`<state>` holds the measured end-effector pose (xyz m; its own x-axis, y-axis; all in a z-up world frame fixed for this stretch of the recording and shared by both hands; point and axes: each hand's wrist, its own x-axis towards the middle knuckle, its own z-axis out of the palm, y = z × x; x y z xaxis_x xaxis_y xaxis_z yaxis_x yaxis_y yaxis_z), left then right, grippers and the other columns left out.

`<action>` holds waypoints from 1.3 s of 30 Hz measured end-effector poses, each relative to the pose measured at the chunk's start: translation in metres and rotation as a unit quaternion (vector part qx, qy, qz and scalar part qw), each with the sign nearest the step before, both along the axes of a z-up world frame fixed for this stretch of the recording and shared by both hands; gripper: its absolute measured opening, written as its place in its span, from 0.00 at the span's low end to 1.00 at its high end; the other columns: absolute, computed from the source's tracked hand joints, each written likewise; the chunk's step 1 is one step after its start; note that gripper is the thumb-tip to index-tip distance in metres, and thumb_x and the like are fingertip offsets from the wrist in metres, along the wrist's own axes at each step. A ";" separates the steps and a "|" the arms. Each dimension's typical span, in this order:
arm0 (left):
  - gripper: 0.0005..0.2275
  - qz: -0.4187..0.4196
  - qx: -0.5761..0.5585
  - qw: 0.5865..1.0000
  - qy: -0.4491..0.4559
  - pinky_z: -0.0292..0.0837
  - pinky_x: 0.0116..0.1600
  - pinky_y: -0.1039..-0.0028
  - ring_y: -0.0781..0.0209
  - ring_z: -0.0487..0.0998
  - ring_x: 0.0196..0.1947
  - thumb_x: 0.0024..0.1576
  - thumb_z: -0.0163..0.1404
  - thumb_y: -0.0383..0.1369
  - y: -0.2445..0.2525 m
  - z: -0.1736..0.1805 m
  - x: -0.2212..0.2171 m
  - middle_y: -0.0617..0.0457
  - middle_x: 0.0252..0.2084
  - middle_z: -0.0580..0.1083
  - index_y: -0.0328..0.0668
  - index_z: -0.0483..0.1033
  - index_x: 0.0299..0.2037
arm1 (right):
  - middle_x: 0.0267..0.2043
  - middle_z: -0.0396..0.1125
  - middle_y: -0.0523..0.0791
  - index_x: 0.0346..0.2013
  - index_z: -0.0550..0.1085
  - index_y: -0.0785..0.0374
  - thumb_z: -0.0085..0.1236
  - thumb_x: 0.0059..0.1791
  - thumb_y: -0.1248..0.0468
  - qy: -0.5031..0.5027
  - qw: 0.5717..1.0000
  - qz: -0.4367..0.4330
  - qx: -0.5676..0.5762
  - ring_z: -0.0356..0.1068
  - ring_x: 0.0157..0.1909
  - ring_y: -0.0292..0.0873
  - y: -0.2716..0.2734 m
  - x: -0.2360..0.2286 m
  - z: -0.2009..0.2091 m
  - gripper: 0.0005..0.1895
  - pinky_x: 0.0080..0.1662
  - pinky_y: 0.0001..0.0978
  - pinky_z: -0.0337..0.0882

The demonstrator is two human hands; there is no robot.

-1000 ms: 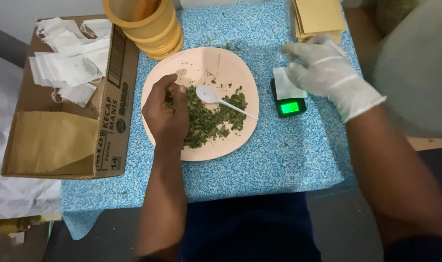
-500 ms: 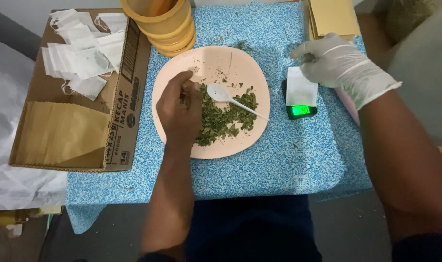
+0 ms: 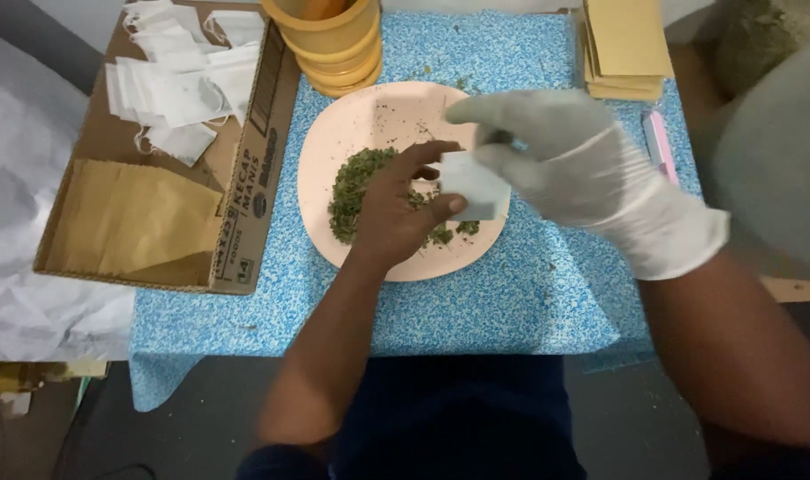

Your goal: The person scoops dried green herbs from a plate into small white sachets using a plastic spoon. They weigh the filled sachets on a digital scale and then use a pink handheld sealer to close the sachets.

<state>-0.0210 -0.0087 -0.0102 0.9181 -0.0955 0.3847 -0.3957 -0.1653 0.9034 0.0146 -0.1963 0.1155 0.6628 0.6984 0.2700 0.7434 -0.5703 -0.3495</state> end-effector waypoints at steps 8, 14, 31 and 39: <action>0.09 0.121 -0.040 0.988 0.090 0.63 0.28 0.73 0.66 0.67 0.25 0.57 0.56 0.37 0.012 -0.006 0.008 0.59 0.24 0.68 0.46 0.71 0.29 | 0.47 0.75 0.52 0.60 0.73 0.69 0.53 0.54 0.74 -0.043 0.989 -0.047 0.130 0.74 0.48 0.49 -0.013 -0.009 -0.018 0.18 0.51 0.41 0.74; 0.11 0.153 -0.053 0.986 0.039 0.60 0.33 0.73 0.68 0.62 0.27 0.60 0.53 0.40 0.014 -0.007 0.009 0.61 0.25 0.63 0.47 0.68 0.31 | 0.50 0.73 0.56 0.59 0.72 0.75 0.45 0.53 0.76 -0.086 0.980 -0.157 0.082 0.66 0.53 0.60 -0.081 -0.009 -0.099 0.19 0.62 0.58 0.62; 0.15 0.159 -0.061 0.985 0.020 0.53 0.30 0.76 0.70 0.54 0.25 0.61 0.54 0.36 0.013 -0.017 0.014 0.63 0.23 0.54 0.47 0.61 0.26 | 0.46 0.70 0.52 0.62 0.78 0.56 0.51 0.46 0.79 -0.198 0.952 -0.229 -0.035 0.70 0.51 0.55 -0.121 -0.007 -0.154 0.31 0.39 0.44 0.74; 0.14 0.154 -0.058 0.986 0.035 0.53 0.31 0.77 0.70 0.54 0.26 0.61 0.54 0.34 0.012 -0.012 0.011 0.63 0.23 0.55 0.47 0.62 0.26 | 0.46 0.69 0.57 0.63 0.76 0.57 0.51 0.46 0.81 -0.194 0.959 -0.208 -0.011 0.69 0.47 0.59 -0.122 -0.009 -0.157 0.32 0.42 0.49 0.68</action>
